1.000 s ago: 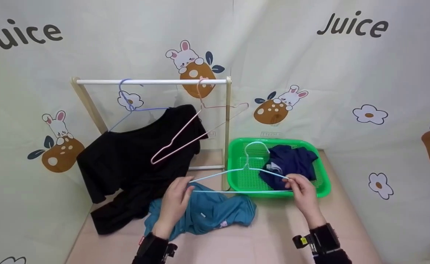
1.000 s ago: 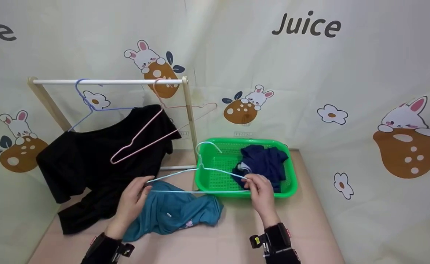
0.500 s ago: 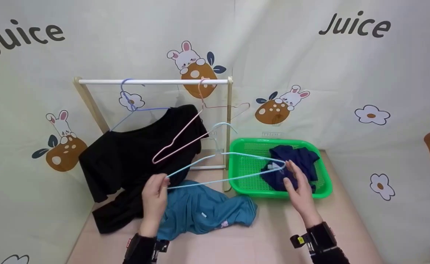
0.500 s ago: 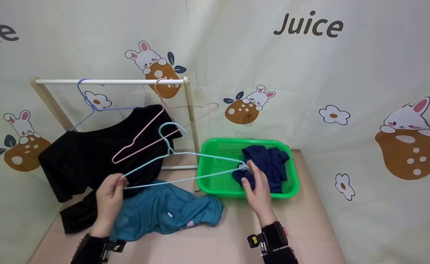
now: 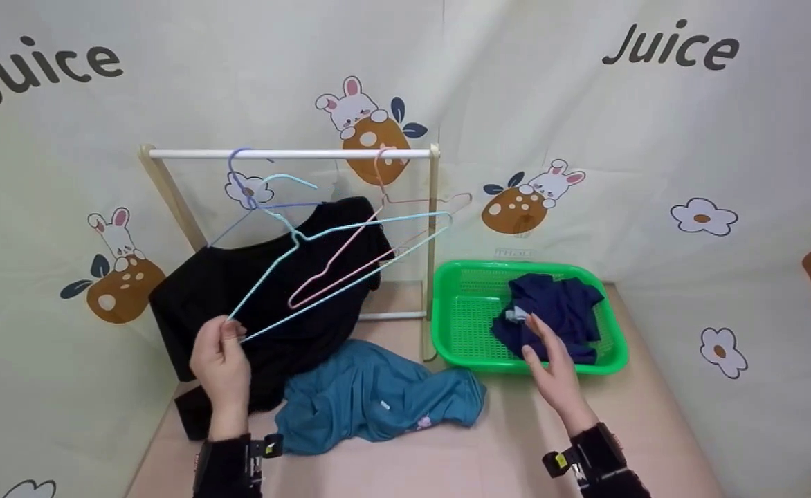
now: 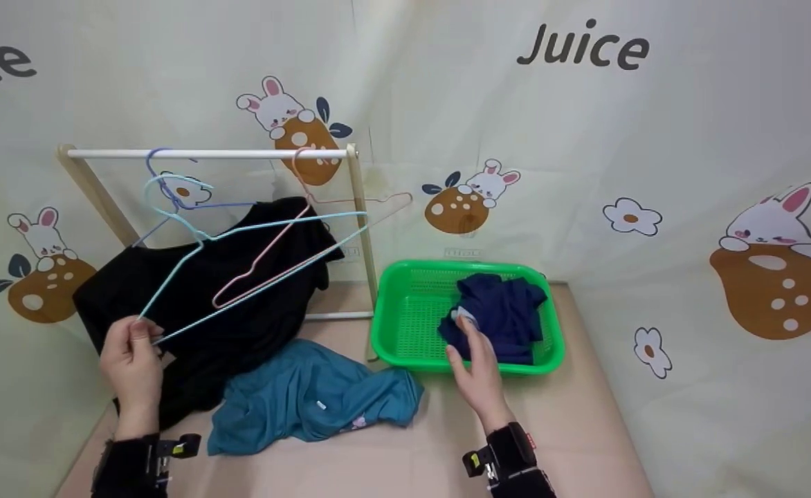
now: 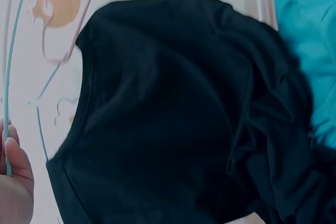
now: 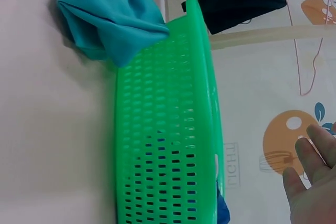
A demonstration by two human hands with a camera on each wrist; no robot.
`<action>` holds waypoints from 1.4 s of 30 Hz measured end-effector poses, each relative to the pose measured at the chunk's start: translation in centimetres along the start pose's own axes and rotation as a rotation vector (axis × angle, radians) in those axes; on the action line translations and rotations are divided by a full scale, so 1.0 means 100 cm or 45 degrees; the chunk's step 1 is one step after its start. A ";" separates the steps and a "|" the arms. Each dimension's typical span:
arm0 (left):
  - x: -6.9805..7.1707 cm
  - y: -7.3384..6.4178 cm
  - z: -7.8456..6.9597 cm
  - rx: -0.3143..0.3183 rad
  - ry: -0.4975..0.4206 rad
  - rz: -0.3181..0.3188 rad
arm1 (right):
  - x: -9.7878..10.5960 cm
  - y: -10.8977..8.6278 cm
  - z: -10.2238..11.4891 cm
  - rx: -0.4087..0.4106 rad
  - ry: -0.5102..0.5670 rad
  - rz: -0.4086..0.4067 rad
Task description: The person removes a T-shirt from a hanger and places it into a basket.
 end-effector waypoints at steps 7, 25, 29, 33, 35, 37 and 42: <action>0.021 0.002 0.003 0.267 -0.031 -0.064 | -0.004 -0.008 -0.039 0.046 -0.034 0.006; -0.006 0.014 0.027 0.195 0.079 -0.086 | -0.043 -0.019 -0.043 0.076 -0.160 0.186; -0.018 0.028 0.011 0.154 0.074 -0.057 | -0.062 -0.022 -0.039 0.100 -0.154 0.273; -0.031 0.041 -0.003 0.110 0.114 -0.001 | -0.082 -0.029 -0.037 0.133 -0.172 0.375; -0.037 0.046 -0.010 0.073 0.134 0.014 | -0.093 -0.032 -0.038 0.156 -0.189 0.425; -0.044 0.051 -0.015 0.039 0.157 0.037 | -0.102 -0.036 -0.038 0.187 -0.205 0.467; -0.060 0.055 -0.022 -0.022 0.229 0.139 | -0.120 -0.042 -0.045 0.186 -0.258 0.569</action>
Point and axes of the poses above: each hand's wrist, its own y-axis towards the middle knuckle, its own x-axis out of the back of the hand, z = x × y, the point moved 7 cm from there along y, towards the middle knuckle, and after that the axes turned 13 degrees about y, right-handed, at the moved point
